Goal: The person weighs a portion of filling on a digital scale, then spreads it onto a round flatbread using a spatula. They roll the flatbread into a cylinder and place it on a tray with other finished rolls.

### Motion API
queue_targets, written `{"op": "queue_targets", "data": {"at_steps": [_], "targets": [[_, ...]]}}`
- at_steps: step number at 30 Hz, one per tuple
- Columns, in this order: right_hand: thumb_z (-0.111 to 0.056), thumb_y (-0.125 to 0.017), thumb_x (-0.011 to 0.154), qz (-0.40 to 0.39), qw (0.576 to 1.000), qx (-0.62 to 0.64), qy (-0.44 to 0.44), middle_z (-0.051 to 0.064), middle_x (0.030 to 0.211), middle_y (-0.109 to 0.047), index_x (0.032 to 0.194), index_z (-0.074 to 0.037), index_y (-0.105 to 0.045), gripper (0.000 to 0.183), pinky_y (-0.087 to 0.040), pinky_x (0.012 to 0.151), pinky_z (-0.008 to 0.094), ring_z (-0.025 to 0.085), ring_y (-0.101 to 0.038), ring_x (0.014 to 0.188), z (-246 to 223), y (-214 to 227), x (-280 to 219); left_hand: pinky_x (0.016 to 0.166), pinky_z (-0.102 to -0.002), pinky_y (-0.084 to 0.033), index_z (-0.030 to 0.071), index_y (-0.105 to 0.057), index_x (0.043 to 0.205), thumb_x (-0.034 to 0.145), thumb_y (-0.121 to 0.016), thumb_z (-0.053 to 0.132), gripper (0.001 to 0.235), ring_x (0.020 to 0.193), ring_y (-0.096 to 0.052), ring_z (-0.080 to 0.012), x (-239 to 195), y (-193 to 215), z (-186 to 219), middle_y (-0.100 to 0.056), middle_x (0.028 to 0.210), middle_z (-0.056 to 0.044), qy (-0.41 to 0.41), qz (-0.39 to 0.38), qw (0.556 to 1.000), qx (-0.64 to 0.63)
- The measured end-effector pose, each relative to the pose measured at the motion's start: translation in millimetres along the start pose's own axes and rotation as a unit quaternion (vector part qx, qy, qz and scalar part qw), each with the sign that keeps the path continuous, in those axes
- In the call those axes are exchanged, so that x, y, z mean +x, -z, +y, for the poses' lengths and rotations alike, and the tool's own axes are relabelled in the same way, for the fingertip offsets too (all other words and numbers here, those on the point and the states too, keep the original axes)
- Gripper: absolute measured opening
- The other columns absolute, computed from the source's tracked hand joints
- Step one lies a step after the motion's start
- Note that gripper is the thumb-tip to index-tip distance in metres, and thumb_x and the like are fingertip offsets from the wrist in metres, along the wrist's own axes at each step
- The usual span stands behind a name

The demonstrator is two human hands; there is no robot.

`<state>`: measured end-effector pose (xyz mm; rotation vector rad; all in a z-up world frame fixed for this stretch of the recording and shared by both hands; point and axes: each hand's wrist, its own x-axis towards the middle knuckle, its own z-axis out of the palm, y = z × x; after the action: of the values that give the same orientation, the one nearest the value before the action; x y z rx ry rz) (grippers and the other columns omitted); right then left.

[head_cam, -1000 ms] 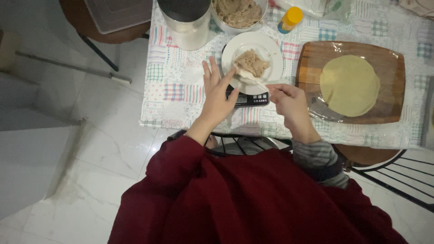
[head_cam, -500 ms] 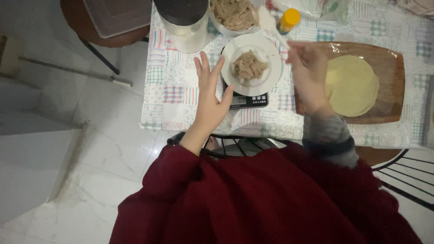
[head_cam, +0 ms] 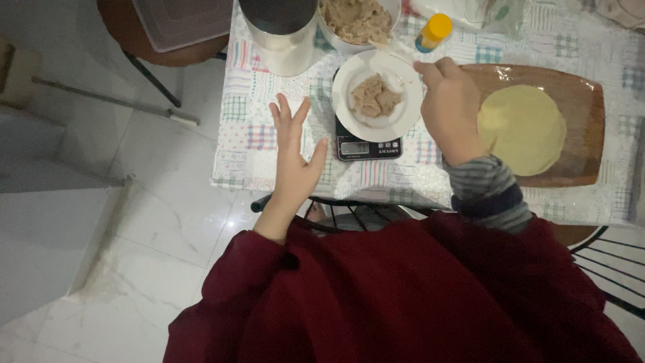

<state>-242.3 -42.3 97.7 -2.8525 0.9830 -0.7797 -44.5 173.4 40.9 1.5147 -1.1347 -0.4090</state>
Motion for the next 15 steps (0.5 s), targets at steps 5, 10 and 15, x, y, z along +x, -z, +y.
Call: {"op": "queue_targets", "data": {"at_steps": [5, 10, 15], "targets": [[0.002, -0.066, 0.100, 0.052, 0.998, 0.034, -0.001, 0.018, 0.102, -0.070, 0.116, -0.006, -0.076, 0.021, -0.053, 0.083, 0.046, 0.036, -0.067, 0.095, 22, 2, -1, 0.132, -0.056, -0.014, 0.014, -0.036, 0.163, 0.099, -0.068, 0.003, 0.072, 0.165, 0.006, -0.0451, -5, 2, 2, -0.001, 0.178, -0.021, 0.030, -0.004, 0.999, -0.040], [-0.002, -0.060, 0.102, 0.017, 0.934, 0.318, -0.164, 0.011, 0.097, -0.075, 0.124, 0.001, -0.071, 0.025, -0.053, 0.072, 0.030, 0.015, -0.071, 0.085, 42, -32, 14, 0.134, -0.056, -0.012, 0.014, -0.036, 0.164, 0.099, -0.070, 0.004, 0.073, 0.166, 0.005, -0.0436, -7, 5, 5, -0.001, 0.178, -0.020, 0.022, -0.002, 1.000, -0.018], [-0.010, -0.064, 0.098, -0.035, 0.821, 0.423, -0.382, 0.006, 0.077, -0.068, 0.112, -0.001, -0.077, 0.021, -0.038, 0.052, 0.029, 0.012, -0.051, 0.058, 45, -65, 24, 0.135, -0.056, -0.010, 0.013, -0.037, 0.164, 0.100, -0.068, 0.005, 0.071, 0.166, 0.005, -0.0435, -12, 15, 8, -0.002, 0.178, -0.020, 0.036, 0.001, 0.999, -0.013]]}}
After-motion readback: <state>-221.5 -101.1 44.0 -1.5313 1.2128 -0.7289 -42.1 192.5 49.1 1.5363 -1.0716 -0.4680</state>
